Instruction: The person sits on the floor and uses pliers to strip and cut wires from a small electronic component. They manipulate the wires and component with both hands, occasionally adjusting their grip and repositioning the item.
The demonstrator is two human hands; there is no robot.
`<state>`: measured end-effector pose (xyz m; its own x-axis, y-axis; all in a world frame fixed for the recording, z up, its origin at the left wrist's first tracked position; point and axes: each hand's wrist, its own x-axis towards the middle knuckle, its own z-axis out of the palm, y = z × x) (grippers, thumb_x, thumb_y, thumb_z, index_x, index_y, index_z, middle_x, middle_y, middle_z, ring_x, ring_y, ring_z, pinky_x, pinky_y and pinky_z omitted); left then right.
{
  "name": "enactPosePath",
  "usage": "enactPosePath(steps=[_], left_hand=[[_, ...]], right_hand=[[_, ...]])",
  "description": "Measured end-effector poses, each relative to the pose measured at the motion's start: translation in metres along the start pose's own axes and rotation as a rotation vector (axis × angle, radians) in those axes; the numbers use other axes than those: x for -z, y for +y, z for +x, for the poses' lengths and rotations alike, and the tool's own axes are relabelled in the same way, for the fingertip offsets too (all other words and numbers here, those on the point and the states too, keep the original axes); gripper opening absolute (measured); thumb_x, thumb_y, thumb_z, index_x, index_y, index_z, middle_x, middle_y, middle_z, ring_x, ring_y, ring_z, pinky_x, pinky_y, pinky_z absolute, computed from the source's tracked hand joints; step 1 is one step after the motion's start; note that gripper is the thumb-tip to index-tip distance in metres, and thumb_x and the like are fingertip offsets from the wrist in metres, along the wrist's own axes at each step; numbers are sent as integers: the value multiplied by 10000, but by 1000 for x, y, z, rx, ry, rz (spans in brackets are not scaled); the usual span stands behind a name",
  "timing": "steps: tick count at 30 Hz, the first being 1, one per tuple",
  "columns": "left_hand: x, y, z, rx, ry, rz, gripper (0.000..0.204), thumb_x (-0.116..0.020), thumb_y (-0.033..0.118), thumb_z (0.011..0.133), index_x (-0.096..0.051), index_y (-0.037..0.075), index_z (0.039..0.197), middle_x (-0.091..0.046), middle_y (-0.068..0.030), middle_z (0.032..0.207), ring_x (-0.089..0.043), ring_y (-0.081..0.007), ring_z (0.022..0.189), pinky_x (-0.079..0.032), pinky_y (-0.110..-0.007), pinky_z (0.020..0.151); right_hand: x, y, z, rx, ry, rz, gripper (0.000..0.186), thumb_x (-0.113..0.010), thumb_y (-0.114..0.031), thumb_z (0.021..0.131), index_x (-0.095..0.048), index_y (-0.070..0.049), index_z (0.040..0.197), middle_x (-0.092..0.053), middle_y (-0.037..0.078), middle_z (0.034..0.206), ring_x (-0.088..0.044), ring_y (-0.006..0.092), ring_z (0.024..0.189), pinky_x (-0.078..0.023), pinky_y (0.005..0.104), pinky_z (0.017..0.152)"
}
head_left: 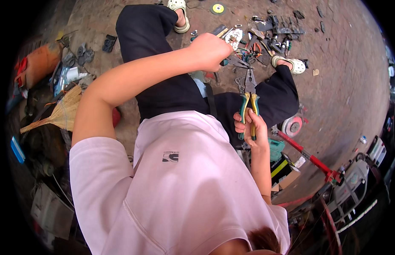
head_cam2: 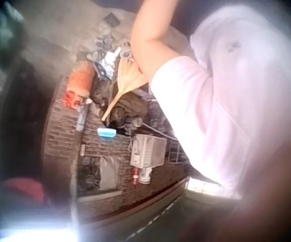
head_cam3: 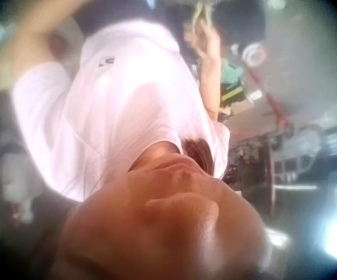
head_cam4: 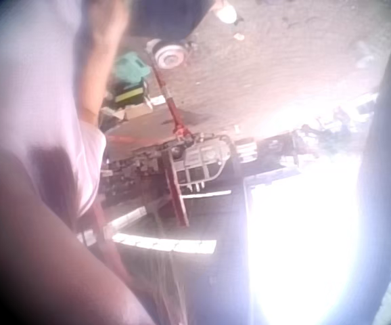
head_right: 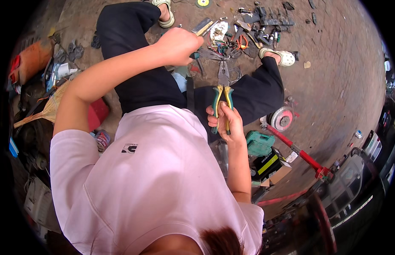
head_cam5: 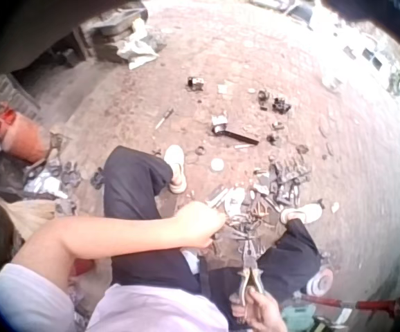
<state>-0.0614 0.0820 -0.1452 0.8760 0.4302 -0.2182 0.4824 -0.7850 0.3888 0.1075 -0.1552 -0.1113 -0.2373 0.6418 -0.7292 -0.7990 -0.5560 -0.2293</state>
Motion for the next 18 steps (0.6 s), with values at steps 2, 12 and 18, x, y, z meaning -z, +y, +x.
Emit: enactPosePath(steps=[2, 12, 18], left_hand=[[-1, -1, -4, -1, 30, -33, 316, -753, 182, 612, -546, 26, 793, -626, -130, 728, -644, -334, 728, -506, -431, 616], [-33, 19, 1, 62, 365, -227, 383, -774, 220, 597, -523, 44, 827, -607, -115, 750, -630, -331, 752, -497, -434, 628], [-63, 49, 30, 50, 677, -462, 425, -764, 217, 585, -579, 45, 928, -586, -113, 717, -616, -323, 713, -487, -416, 612]], right_hand=[[7, 4, 0, -29, -89, 156, 283, -478, -290, 965, -422, -98, 765, -465, 99, 881, -405, 126, 645, -360, 249, 561], [-7, 40, 25, 41, -689, 962, 350, -396, -258, 975, -454, -75, 682, -519, 52, 745, -509, 91, 500, -482, 205, 446], [-39, 55, 50, 8, -1350, 1314, 251, -505, -53, 902, -418, -52, 667, -602, 142, 704, -592, 170, 495, -552, 289, 429]])
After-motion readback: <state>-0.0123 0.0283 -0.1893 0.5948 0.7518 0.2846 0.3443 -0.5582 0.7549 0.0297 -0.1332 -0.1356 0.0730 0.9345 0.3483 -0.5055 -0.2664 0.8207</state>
